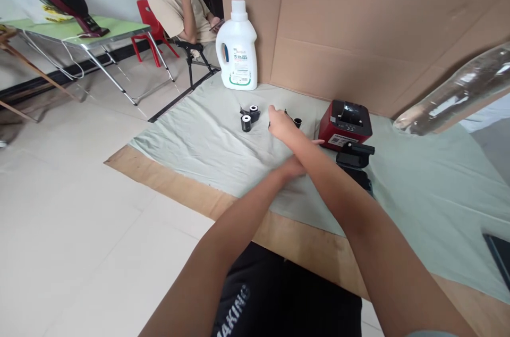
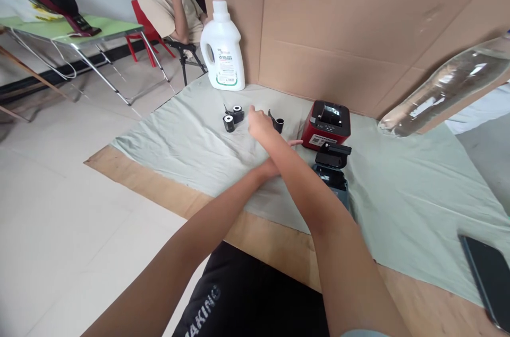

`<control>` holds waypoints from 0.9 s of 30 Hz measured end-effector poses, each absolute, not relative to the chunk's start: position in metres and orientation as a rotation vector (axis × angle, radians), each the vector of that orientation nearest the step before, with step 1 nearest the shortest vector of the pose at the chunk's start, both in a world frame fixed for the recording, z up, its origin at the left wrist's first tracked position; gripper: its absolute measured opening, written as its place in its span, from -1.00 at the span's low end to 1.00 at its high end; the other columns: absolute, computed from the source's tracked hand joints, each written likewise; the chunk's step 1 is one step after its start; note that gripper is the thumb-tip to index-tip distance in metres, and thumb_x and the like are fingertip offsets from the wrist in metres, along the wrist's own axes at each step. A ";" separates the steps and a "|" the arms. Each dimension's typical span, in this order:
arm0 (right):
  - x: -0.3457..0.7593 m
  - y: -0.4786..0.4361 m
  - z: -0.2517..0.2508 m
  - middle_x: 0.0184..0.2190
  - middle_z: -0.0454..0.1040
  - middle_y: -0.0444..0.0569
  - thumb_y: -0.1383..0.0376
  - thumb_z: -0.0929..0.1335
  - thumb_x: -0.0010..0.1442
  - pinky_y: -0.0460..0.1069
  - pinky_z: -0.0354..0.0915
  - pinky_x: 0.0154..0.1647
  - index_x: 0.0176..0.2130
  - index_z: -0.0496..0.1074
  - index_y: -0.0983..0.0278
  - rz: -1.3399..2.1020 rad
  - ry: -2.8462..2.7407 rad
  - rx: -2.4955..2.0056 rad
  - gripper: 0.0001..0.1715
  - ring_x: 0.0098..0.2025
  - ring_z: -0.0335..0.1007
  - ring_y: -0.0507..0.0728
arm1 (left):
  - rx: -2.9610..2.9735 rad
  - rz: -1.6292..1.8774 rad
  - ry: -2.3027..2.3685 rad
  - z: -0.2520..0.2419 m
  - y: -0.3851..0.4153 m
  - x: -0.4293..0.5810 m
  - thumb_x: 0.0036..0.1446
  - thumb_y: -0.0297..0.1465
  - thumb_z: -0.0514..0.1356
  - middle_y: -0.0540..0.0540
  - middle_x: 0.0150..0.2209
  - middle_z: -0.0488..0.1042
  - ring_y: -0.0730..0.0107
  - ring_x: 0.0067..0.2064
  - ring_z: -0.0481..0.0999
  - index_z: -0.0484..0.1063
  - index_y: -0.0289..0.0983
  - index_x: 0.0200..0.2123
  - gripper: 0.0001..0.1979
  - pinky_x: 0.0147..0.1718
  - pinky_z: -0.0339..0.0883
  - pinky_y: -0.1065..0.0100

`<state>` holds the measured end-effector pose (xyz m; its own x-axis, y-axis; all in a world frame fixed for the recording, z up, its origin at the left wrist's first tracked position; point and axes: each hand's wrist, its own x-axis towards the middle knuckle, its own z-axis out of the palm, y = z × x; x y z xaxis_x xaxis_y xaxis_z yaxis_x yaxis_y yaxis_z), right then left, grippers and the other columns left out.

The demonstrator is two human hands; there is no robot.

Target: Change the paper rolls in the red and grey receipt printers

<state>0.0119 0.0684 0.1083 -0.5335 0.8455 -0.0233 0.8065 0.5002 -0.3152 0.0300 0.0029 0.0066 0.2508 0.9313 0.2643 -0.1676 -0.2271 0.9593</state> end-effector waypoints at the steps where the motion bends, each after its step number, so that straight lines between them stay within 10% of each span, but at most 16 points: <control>1: 0.009 0.067 0.104 0.12 0.51 0.38 0.42 0.39 0.27 0.17 0.36 0.07 0.24 0.33 0.33 0.435 -2.636 -1.479 -0.44 0.09 0.51 0.44 | 1.418 1.214 0.752 0.006 0.003 0.029 0.15 -0.34 0.39 -0.04 -0.30 0.53 0.32 -0.25 0.54 0.22 -0.25 0.40 -0.21 -0.17 0.44 0.26; 10: -0.010 0.092 0.130 0.15 0.53 0.28 0.21 0.36 0.36 0.26 0.38 0.14 0.23 0.44 0.27 0.106 -2.497 -1.367 -0.50 0.16 0.48 0.44 | 1.503 1.320 0.781 0.019 0.001 0.034 0.17 -0.53 0.39 -0.27 0.18 0.55 -0.04 0.21 0.54 0.44 -0.23 0.20 -0.47 0.15 0.48 0.05; 22: -0.083 0.137 0.109 0.13 0.55 0.30 0.31 0.47 0.19 0.18 0.43 0.07 0.07 0.55 0.36 0.441 -2.626 -1.550 -0.55 0.11 0.54 0.38 | 1.522 1.250 0.827 0.007 0.021 0.042 0.17 -0.74 0.28 -0.13 -0.10 0.67 0.19 0.01 0.69 0.60 -0.22 0.04 -0.55 -0.13 0.58 0.33; 27: -0.044 0.115 0.120 0.21 0.53 0.16 0.28 0.30 0.37 0.15 0.34 0.25 0.28 0.41 0.26 0.324 -2.386 -1.109 -0.47 0.20 0.46 0.30 | 1.523 1.361 0.732 0.011 0.014 0.036 0.10 -0.66 0.38 -0.18 0.07 0.62 0.08 0.21 0.59 0.60 -0.24 -0.01 -0.60 0.16 0.50 0.22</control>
